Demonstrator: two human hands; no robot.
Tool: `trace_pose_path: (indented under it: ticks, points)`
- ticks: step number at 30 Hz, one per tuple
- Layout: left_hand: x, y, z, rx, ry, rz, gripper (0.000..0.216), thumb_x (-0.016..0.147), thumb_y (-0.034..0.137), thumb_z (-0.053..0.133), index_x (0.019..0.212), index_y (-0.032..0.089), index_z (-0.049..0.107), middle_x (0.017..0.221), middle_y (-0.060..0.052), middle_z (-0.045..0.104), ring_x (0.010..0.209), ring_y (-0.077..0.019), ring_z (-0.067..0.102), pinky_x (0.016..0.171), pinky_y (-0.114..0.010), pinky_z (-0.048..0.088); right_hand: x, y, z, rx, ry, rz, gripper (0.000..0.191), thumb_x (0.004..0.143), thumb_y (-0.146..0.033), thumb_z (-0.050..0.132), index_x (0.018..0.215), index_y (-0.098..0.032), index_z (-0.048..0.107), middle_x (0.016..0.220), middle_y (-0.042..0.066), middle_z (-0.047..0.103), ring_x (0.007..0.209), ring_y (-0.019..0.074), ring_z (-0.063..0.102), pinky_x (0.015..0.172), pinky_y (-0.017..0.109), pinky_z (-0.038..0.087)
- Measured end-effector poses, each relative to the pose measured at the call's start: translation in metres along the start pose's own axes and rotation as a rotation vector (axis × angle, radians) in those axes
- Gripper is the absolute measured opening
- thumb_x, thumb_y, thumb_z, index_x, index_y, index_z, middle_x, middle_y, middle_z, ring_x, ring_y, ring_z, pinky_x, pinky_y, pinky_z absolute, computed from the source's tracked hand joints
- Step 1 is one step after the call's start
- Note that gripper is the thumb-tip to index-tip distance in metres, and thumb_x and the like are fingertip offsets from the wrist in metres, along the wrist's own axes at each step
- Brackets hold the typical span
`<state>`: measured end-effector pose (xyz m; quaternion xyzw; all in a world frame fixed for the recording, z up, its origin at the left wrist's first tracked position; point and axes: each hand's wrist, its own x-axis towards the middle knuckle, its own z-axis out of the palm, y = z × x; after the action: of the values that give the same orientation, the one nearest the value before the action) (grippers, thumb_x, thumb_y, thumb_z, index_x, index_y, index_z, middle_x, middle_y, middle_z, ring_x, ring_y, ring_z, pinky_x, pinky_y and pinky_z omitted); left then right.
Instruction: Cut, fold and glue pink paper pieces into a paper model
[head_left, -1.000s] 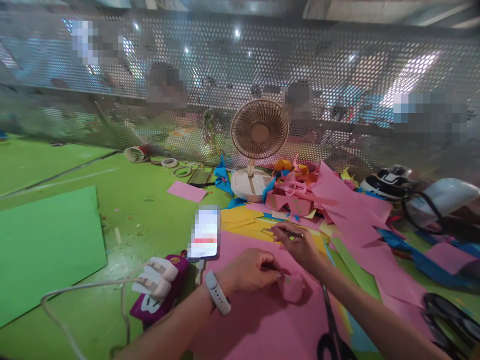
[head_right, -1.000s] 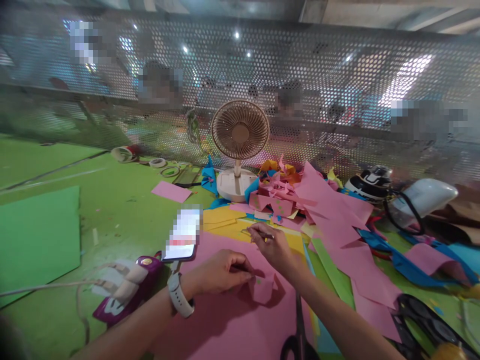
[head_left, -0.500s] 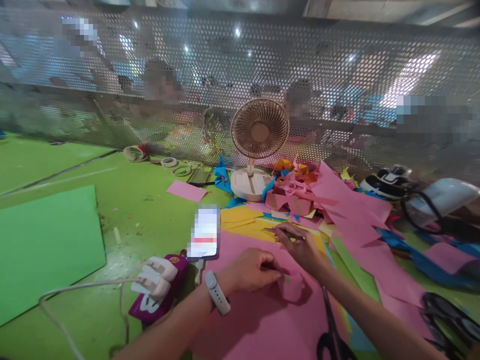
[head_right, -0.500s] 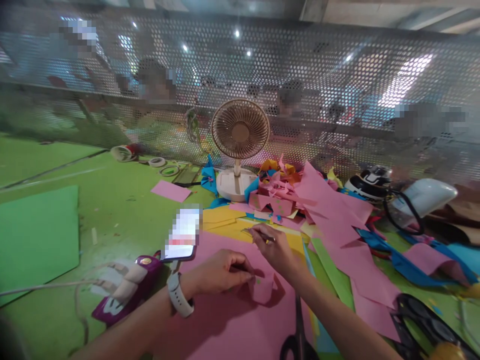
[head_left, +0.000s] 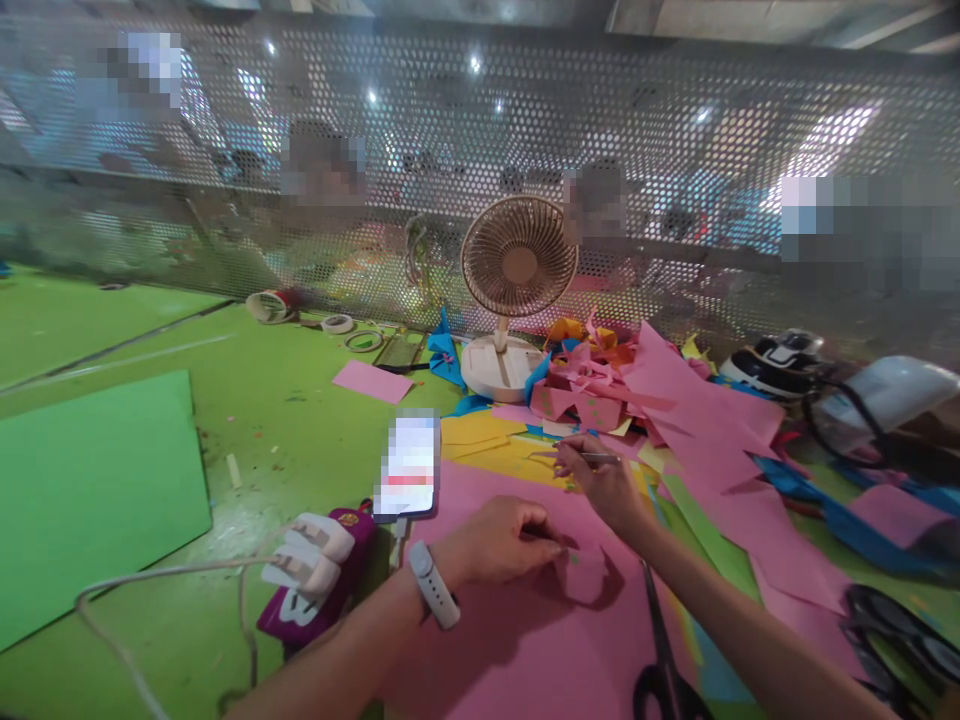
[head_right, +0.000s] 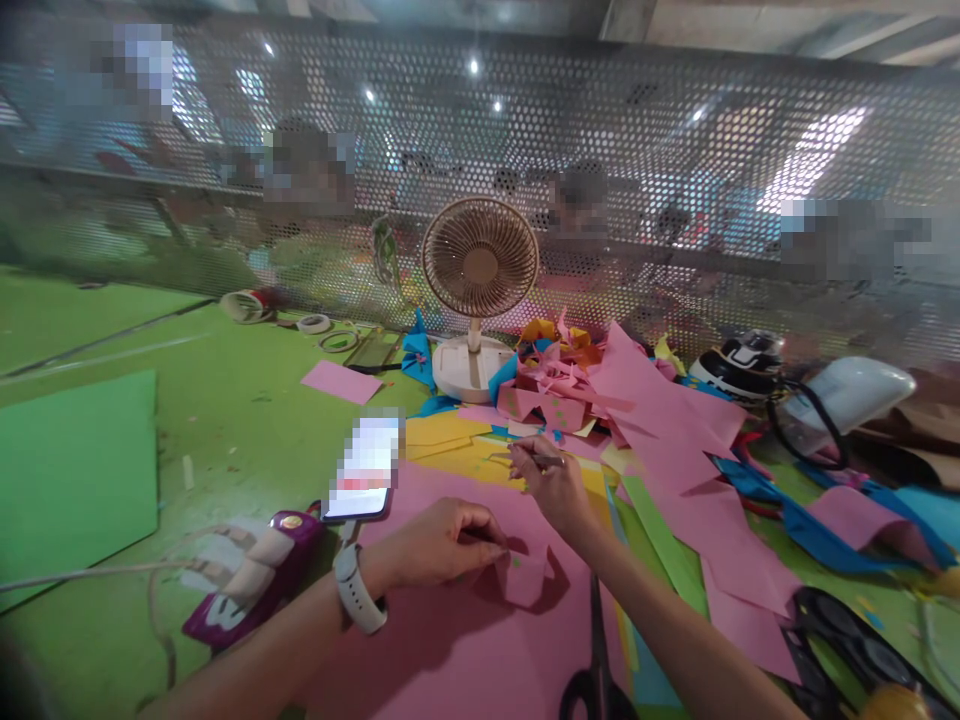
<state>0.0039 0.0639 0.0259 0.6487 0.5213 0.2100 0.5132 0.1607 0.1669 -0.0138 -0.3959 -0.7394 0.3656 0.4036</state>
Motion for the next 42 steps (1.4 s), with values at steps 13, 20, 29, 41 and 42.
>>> trace_pose_path:
  ticks: [13, 20, 29, 41, 42]
  points:
    - [0.002, -0.003, 0.0, 0.003, -0.015, 0.013, 0.027, 0.077, 0.036, 0.053, 0.088, 0.014, 0.067, 0.059, 0.001, 0.058, 0.051, -0.0099, 0.049, 0.047, -0.019, 0.035, -0.002, -0.002, -0.004, 0.065, 0.039, 0.016, 0.029, 0.082, -0.045, 0.053, 0.085, -0.018, 0.059, 0.071, 0.004, 0.065, 0.059, 0.0181, 0.065, 0.052, 0.028, 0.052]
    - [0.003, -0.005, 0.0, -0.029, -0.034, -0.012, 0.03, 0.076, 0.037, 0.052, 0.09, 0.014, 0.065, 0.06, 0.001, 0.057, 0.048, -0.0095, 0.046, 0.044, -0.019, 0.034, -0.003, -0.007, -0.01, 0.077, 0.078, 0.012, 0.032, 0.081, -0.047, 0.052, 0.083, -0.017, 0.061, 0.066, 0.003, 0.065, 0.056, 0.0169, 0.065, 0.052, 0.026, 0.051]
    - [0.009, -0.01, 0.001, -0.216, 0.008, 0.012, 0.025, 0.076, 0.035, 0.054, 0.081, 0.012, 0.063, 0.06, 0.0, 0.056, 0.049, -0.009, 0.046, 0.048, -0.021, 0.037, -0.028, -0.04, -0.042, 0.176, 0.188, 0.028, 0.026, 0.081, -0.041, 0.056, 0.086, -0.016, 0.06, 0.064, 0.003, 0.066, 0.053, 0.0146, 0.064, 0.046, 0.023, 0.049]
    - [-0.003, 0.006, 0.006, -0.079, -0.157, 0.119, 0.018, 0.076, 0.024, 0.052, 0.083, 0.015, 0.065, 0.073, -0.001, 0.064, 0.055, -0.0088, 0.05, 0.053, -0.019, 0.04, -0.054, -0.042, -0.05, 0.185, 0.143, 0.108, 0.027, 0.081, -0.043, 0.057, 0.085, -0.016, 0.059, 0.061, 0.003, 0.067, 0.051, 0.0149, 0.064, 0.043, 0.022, 0.048]
    - [-0.004, 0.008, 0.005, -0.047, -0.165, 0.143, 0.017, 0.076, 0.023, 0.052, 0.082, 0.015, 0.066, 0.075, -0.002, 0.065, 0.06, -0.0099, 0.053, 0.057, -0.019, 0.041, -0.054, -0.038, -0.05, 0.179, 0.123, 0.115, 0.027, 0.081, -0.043, 0.057, 0.084, -0.016, 0.059, 0.062, 0.003, 0.066, 0.051, 0.0148, 0.064, 0.043, 0.022, 0.048]
